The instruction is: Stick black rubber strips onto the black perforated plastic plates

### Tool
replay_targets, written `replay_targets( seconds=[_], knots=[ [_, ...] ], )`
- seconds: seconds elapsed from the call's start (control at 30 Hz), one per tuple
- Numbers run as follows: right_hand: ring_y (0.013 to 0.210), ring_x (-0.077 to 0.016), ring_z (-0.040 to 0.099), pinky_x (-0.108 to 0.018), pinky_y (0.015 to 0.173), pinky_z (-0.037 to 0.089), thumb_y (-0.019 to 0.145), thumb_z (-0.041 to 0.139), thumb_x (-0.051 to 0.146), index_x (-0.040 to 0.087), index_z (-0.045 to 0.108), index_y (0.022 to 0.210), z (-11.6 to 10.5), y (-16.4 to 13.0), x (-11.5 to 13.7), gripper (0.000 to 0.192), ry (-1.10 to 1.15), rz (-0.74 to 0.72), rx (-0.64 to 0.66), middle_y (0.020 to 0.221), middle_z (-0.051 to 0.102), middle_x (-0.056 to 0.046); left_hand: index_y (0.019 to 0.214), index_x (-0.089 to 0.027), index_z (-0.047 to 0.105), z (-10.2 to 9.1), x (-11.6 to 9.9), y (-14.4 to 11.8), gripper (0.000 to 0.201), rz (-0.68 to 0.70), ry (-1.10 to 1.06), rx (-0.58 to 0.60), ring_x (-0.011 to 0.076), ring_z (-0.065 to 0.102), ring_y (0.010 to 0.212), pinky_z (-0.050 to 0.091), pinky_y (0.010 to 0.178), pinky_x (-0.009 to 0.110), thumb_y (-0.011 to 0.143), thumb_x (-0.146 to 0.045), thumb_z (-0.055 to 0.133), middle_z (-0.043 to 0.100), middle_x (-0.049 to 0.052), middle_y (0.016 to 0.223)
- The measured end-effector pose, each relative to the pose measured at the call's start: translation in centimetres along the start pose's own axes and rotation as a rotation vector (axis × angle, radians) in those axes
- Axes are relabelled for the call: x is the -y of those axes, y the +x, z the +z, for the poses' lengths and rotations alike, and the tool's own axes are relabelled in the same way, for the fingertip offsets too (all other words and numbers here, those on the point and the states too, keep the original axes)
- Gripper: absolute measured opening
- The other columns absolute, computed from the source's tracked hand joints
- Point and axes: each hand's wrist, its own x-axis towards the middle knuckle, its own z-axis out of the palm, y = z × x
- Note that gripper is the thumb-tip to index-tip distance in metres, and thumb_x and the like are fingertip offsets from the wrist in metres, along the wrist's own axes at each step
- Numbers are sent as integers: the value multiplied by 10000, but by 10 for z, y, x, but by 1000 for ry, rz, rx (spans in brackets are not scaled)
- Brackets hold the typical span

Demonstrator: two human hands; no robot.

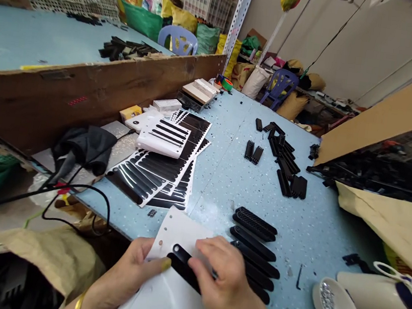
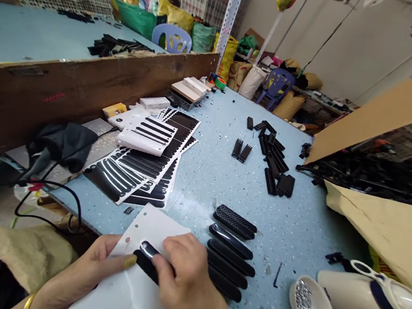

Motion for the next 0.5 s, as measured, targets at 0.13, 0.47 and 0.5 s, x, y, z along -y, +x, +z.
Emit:
replay_targets(
  seconds=[0.13, 0.47, 0.5],
  knots=[
    [744, -219, 634, -351, 702, 526, 848, 571, 224, 151, 699, 919, 25, -22, 8, 164, 178, 150, -8, 803, 684, -91, 712, -115, 722, 4, -2, -2, 311, 1, 34, 2, 115, 519, 501, 386, 488, 210, 652, -410, 802, 648, 25, 595],
    [508, -100, 477, -216, 523, 403, 692, 749, 257, 160, 684, 585, 36, -15, 12, 159, 1088, 790, -114, 504, 546, 35, 681, -125, 717, 2, -8, -1, 317, -14, 133, 118, 80, 453, 453, 349, 452, 187, 699, -437, 771, 595, 5, 537],
    [510, -101, 489, -216, 534, 412, 701, 752, 269, 156, 671, 565, 33, -13, 11, 195, 1126, 803, -155, 492, 541, 33, 696, -127, 722, 1, -9, -1, 315, -16, 129, 128, 89, 476, 463, 368, 463, 194, 702, -439, 769, 614, 13, 555]
  ],
)
